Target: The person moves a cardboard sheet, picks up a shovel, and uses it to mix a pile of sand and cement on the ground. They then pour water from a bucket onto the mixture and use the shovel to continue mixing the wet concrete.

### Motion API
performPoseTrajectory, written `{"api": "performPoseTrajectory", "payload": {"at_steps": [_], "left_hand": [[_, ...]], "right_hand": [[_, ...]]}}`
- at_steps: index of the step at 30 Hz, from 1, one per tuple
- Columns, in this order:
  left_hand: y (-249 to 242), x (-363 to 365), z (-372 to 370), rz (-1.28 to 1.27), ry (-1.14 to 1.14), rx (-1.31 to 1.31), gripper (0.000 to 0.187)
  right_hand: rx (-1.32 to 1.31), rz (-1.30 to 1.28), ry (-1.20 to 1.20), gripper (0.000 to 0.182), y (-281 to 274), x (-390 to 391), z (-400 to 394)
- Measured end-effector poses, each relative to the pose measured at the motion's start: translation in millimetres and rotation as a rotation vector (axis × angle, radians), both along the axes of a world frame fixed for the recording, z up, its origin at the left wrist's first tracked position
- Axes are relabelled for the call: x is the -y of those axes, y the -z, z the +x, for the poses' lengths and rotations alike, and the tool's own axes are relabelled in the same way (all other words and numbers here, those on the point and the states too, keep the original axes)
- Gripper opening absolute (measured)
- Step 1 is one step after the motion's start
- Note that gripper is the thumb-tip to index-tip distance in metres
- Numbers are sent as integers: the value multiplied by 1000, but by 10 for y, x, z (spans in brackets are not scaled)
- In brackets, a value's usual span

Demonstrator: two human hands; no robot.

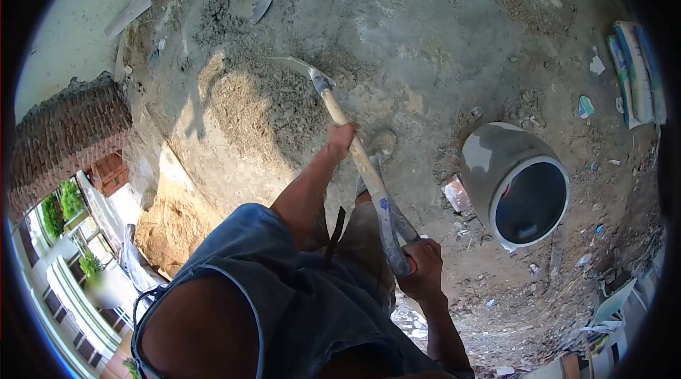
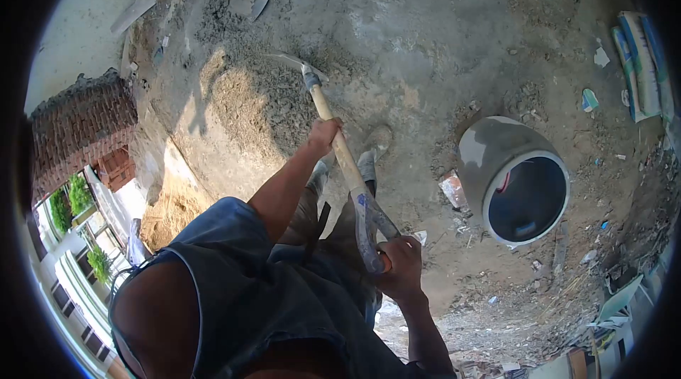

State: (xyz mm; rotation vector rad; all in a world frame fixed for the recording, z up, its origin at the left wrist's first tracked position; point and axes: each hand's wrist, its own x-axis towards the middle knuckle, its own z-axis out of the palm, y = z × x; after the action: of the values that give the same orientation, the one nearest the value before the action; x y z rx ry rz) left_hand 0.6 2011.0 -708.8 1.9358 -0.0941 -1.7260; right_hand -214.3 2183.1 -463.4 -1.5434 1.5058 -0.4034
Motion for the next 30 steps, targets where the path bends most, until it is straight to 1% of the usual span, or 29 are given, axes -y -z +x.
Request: {"api": "performPoseTrajectory", "payload": {"at_steps": [2,3,4,6,7,8,9,10,12,14,16,17,18,19,20,21,22,23,24,25,26,27,28,29,30], "left_hand": [[129,11,-134,-18,183,31,16],[230,34,-213,-6,193,36,16],[365,6,-315,5,234,41,17],[616,-172,-470,51,276,52,18],[712,-239,-545,114,321,53,20],[802,-296,-571,176,366,54,22],[873,-377,-555,183,312,-19,21],[966,-422,-531,209,322,-12,21],[1176,-425,-454,302,149,-86,17],[1488,-267,-304,292,-85,-197,13],[1735,50,-202,354,-170,-245,13],[1916,58,-222,378,-157,-240,13],[2063,46,-246,393,-56,-163,12],[2135,8,-240,402,44,-82,11],[2073,-76,-282,410,57,-22,11],[1964,-167,-382,405,73,36,11],[1988,-374,-433,423,80,40,11],[1768,-535,-582,429,159,106,10],[1661,-799,-735,452,178,146,10],[1602,-1117,-887,369,252,161,10],[1382,-1308,-1094,390,237,151,10],[1279,-1508,-1276,413,277,80,10],[1219,-1679,-1454,439,318,9,11],[1199,-1808,-1630,476,318,-86,13],[1235,-1916,-1821,495,322,-98,15]], "right_hand": [[100,-91,310,16,139,-94,32],[118,44,528,16,147,-177,91],[121,65,538,16,214,-230,127],[103,300,925,16,352,-337,179],[494,570,1273,14,281,-223,166],[490,594,1283,14,399,-314,155],[537,535,1335,13,526,-484,149],[581,473,1390,12,589,-567,164],[587,503,1438,13,669,-718,199],[536,552,1454,16,713,-760,201],[361,494,1574,17,724,-576,203],[325,512,1622,17,765,-563,185],[288,530,1667,17,792,-579,166],[165,474,1589,16,854,-676,177],[184,401,1476,14,928,-929,164],[128,420,1667,13,997,-1249,194],[68,437,1857,12,1000,-1553,213],[31,504,1931,12,910,-1781,175],[-17,573,2001,12,769,-2001,124],[-137,581,2095,20,629,-2199,85],[-258,583,2183,31,495,-2381,50],[-211,551,2167,33,253,-2606,-12],[-167,520,2150,34,52,-2695,-52],[-343,540,2162,35,-44,-2495,-101],[-524,557,2164,37,-131,-2257,-140]]}}
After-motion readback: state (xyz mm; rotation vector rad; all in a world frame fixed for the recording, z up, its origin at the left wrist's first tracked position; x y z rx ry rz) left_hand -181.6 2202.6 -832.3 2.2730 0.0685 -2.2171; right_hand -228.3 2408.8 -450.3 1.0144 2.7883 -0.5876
